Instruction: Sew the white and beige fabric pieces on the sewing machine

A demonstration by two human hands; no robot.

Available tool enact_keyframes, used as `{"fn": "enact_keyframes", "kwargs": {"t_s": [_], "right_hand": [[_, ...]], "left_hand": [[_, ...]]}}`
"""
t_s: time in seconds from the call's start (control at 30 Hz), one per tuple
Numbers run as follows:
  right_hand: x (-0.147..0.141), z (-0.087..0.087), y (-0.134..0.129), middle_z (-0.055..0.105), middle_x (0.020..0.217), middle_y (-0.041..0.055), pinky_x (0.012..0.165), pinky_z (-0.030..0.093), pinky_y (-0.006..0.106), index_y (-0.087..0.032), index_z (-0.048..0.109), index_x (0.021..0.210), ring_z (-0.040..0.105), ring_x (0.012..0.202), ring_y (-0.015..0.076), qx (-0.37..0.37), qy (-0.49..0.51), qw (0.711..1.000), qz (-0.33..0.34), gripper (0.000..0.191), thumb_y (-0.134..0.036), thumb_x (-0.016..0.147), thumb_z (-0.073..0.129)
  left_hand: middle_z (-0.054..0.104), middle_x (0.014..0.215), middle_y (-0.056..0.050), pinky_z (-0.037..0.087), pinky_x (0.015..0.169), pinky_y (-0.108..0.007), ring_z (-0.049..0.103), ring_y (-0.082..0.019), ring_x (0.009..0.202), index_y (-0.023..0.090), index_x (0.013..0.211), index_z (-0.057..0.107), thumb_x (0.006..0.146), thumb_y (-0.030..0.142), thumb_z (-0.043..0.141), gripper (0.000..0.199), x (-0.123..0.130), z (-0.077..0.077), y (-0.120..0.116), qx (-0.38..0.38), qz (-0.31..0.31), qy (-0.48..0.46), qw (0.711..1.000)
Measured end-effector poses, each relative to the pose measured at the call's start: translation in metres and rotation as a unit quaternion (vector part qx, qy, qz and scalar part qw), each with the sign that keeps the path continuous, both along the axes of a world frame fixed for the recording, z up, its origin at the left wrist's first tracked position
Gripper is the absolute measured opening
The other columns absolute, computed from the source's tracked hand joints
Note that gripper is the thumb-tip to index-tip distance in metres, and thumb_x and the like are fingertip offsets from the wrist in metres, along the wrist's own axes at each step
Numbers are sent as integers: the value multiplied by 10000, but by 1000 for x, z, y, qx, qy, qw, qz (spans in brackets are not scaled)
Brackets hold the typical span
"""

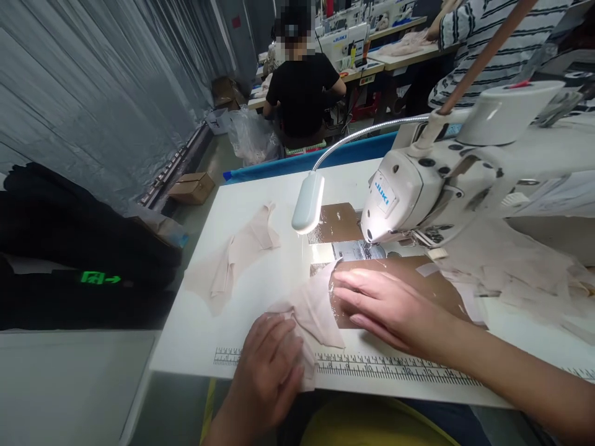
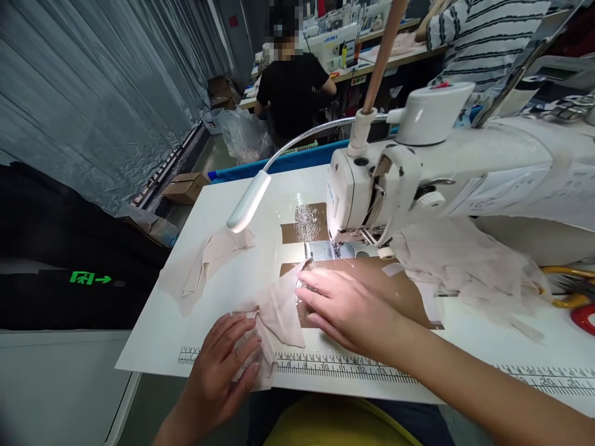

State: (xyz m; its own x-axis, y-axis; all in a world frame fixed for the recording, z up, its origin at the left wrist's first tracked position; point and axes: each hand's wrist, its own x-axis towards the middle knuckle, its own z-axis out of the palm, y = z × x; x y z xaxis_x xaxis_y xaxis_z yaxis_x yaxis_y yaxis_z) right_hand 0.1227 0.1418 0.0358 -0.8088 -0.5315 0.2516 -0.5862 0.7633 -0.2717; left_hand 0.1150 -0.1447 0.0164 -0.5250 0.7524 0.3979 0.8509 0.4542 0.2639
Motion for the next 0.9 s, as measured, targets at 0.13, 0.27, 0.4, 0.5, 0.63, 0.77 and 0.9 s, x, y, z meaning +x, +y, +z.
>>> {"fn": "enact_keyframes", "kwargs": {"t_s": [0.13,0.27,0.4,0.5,0.63,0.77,0.9], "right_hand": [[-25,-13,-8,445,1416,171,999,413,498,-136,548,1259,407,1286,336,26,15,999,-35,386,-298,918,471],[-29,-39,0,461,1419,165,1031,378,548,-119,492,1344,385,1321,340,60,-7,994,-96,499,-395,929,464],[-17,-50,11,419,1457,137,1058,355,534,-137,449,1387,341,1356,313,74,3,990,-121,529,-417,939,437],[-9,-49,18,408,1466,127,1055,358,534,-174,468,1376,339,1358,309,66,0,988,-137,518,-442,934,430],[3,-43,27,400,1470,136,1045,378,529,-179,464,1372,354,1349,315,64,-4,987,-149,518,-435,923,447],[26,-33,25,470,1420,121,1020,415,507,-196,485,1339,423,1302,303,33,17,993,-115,451,-373,924,468],[40,-24,10,545,1343,95,963,465,446,-237,522,1288,532,1186,265,-22,-2,998,-62,376,-315,922,484]], "left_hand": [[482,1373,-180,359,1066,-558,373,-333,1334,130,1286,479,866,214,547,434,-3,0,24,-30,-7,-23,999],[441,1437,-138,320,1076,-611,324,-357,1369,175,1326,468,871,376,564,506,-1,-6,36,-93,-22,-68,993],[410,1460,-148,303,1077,-629,268,-369,1397,160,1341,456,865,390,573,542,-1,-8,31,-120,-58,-79,988],[449,1434,-137,313,1068,-628,323,-368,1371,189,1304,497,862,369,576,484,-2,-7,27,-110,-63,-83,988],[516,1366,-150,316,1077,-590,380,-351,1339,168,1251,522,840,278,590,431,1,-8,16,-60,-85,-55,993],[510,1347,-165,329,1077,-561,381,-343,1331,156,1284,485,828,238,608,480,5,-11,-7,-14,-26,-13,999],[502,1337,-160,414,1025,-524,401,-338,1308,177,1349,431,836,267,632,558,7,-12,-22,-11,63,1,998]]}}
